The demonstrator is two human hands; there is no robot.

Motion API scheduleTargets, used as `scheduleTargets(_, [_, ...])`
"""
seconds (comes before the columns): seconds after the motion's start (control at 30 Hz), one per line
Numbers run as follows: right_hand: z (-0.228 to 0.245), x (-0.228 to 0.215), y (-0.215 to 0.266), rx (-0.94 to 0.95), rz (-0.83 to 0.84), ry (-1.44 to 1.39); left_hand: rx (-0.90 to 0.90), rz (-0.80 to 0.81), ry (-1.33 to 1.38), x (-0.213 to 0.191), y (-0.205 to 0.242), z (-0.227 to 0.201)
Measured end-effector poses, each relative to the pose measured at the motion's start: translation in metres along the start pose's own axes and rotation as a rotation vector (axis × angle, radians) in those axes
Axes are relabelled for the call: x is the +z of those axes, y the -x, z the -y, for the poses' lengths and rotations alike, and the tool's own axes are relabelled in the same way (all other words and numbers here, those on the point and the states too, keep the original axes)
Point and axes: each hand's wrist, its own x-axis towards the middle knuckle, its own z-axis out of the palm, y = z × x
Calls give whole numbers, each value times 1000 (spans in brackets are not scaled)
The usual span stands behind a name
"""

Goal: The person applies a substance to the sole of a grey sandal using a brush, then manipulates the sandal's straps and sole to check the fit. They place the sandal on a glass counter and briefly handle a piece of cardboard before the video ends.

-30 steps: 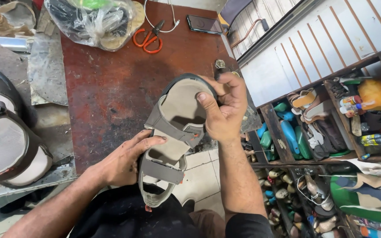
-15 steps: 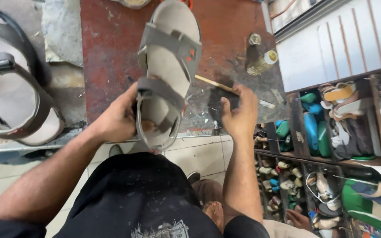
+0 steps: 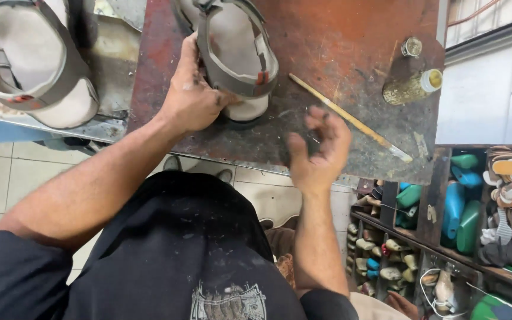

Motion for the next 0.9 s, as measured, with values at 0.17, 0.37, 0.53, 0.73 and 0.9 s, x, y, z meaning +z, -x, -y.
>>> scheduleTargets(0.17, [34,33,-37,48,278,-244,-67,74,49,1,13,-44])
scheduleTargets(0.37, [37,44,-57,302,304,13,-301,109,-27,-13,34,-51])
scheduleTargets(0.53, [-7,27,-66,686,16,-763,-206,-74,-264,-13,62,-41])
scheduleTargets(0.73, [-25,-29,-64,268,14,-507,-29,-150,-464,-7,90,-29])
scheduleTargets(0.9, [-41,-33,-78,496,-148,-669,172,-170,-815,28,78,2])
